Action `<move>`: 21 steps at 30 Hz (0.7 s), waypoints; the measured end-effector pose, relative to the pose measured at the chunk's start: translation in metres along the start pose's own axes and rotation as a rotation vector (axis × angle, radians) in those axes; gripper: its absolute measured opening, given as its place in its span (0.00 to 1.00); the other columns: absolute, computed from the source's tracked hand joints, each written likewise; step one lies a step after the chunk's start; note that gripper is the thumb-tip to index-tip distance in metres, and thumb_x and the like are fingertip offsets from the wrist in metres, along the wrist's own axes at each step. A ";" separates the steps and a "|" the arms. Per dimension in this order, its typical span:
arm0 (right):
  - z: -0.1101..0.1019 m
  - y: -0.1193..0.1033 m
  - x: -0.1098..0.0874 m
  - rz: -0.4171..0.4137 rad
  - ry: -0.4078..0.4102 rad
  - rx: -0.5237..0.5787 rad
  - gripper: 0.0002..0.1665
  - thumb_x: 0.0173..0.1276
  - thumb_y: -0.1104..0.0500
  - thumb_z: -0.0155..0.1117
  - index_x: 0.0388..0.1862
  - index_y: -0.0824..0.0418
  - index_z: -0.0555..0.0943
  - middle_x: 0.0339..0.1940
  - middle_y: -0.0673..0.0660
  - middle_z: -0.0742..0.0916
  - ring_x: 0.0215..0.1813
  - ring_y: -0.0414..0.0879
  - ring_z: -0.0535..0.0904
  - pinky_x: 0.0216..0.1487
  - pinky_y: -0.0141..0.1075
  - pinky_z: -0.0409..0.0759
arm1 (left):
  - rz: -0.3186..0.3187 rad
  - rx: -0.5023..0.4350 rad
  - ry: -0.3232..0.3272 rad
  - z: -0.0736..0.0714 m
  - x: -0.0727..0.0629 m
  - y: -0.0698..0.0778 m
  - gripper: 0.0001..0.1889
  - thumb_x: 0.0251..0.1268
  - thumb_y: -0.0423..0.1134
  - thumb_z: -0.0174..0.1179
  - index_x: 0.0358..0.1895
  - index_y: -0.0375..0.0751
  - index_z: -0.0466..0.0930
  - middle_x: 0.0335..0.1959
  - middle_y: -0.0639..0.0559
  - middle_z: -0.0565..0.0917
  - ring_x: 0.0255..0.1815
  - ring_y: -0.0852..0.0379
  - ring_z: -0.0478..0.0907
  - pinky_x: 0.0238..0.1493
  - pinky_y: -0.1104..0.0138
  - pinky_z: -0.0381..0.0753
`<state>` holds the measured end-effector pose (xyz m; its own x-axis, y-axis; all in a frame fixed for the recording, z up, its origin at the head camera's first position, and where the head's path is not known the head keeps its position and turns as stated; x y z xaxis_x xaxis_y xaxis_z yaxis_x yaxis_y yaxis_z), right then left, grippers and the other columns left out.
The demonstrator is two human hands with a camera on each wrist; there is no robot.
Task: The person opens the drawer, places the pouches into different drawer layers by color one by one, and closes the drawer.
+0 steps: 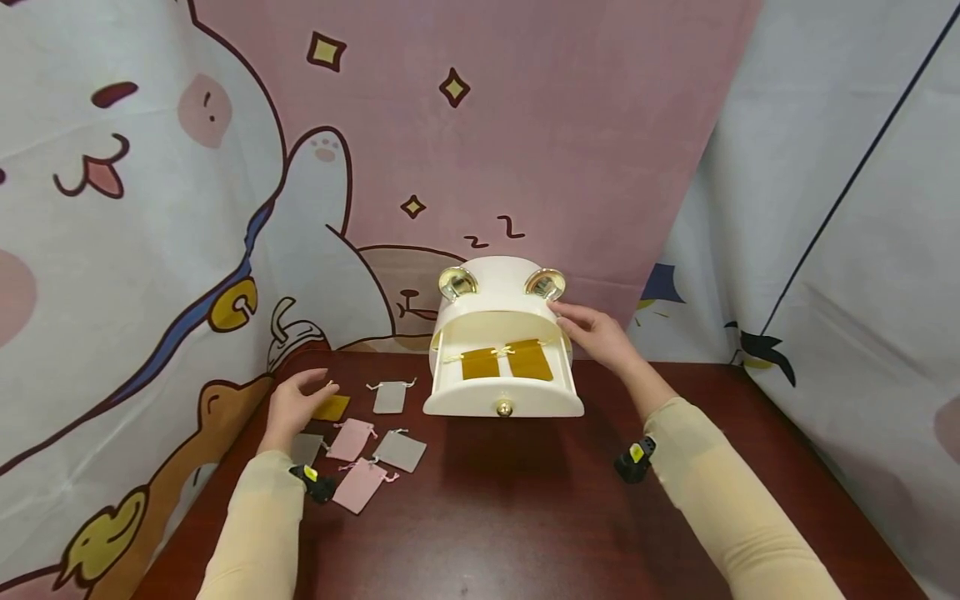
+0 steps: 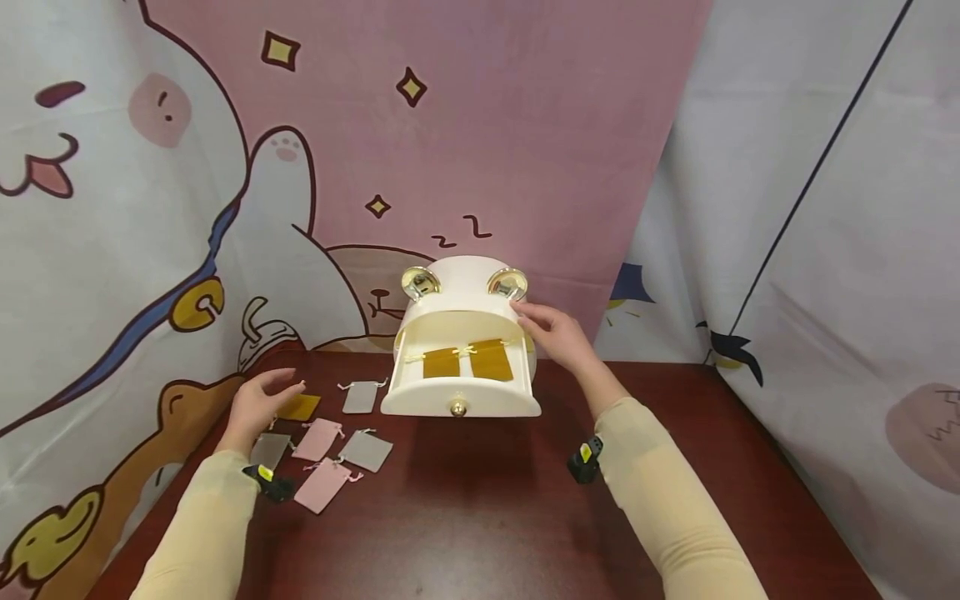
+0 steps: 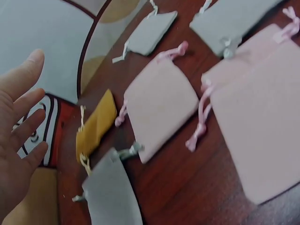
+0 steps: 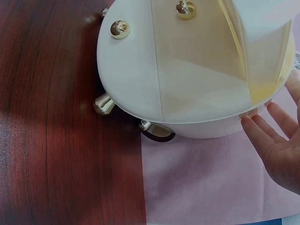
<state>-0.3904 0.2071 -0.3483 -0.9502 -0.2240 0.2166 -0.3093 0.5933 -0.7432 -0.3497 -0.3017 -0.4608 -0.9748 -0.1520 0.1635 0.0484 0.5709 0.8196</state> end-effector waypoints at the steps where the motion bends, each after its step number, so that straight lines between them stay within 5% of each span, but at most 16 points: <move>1: 0.000 0.000 0.000 0.001 0.000 -0.002 0.28 0.75 0.47 0.58 0.72 0.49 0.73 0.72 0.57 0.73 0.72 0.58 0.66 0.68 0.58 0.65 | -0.016 -0.002 0.003 -0.001 -0.001 -0.003 0.30 0.68 0.49 0.64 0.67 0.34 0.72 0.66 0.34 0.73 0.67 0.37 0.67 0.65 0.45 0.68; 7: 0.001 0.000 0.000 -0.002 -0.001 -0.007 0.28 0.75 0.47 0.58 0.72 0.49 0.72 0.72 0.58 0.73 0.72 0.58 0.66 0.68 0.58 0.65 | -0.099 0.016 0.021 -0.005 -0.006 -0.018 0.32 0.68 0.47 0.64 0.70 0.35 0.69 0.69 0.34 0.70 0.70 0.36 0.64 0.67 0.43 0.64; 21: 0.001 0.002 0.001 0.004 0.001 -0.002 0.28 0.75 0.47 0.58 0.72 0.49 0.72 0.73 0.58 0.72 0.73 0.59 0.66 0.68 0.58 0.65 | -0.140 0.065 0.011 0.004 -0.008 -0.041 0.36 0.68 0.51 0.63 0.72 0.35 0.65 0.71 0.33 0.66 0.70 0.34 0.63 0.67 0.45 0.66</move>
<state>-0.3914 0.2067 -0.3502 -0.9515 -0.2208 0.2144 -0.3056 0.5955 -0.7430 -0.3451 -0.3205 -0.4975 -0.9686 -0.2421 0.0566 -0.1020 0.5945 0.7976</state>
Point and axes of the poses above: each hand's wrist, its own x-axis towards the middle knuckle, its own z-axis out of the palm, y = z × x, the point moved 5 cm from there along x, towards the middle knuckle
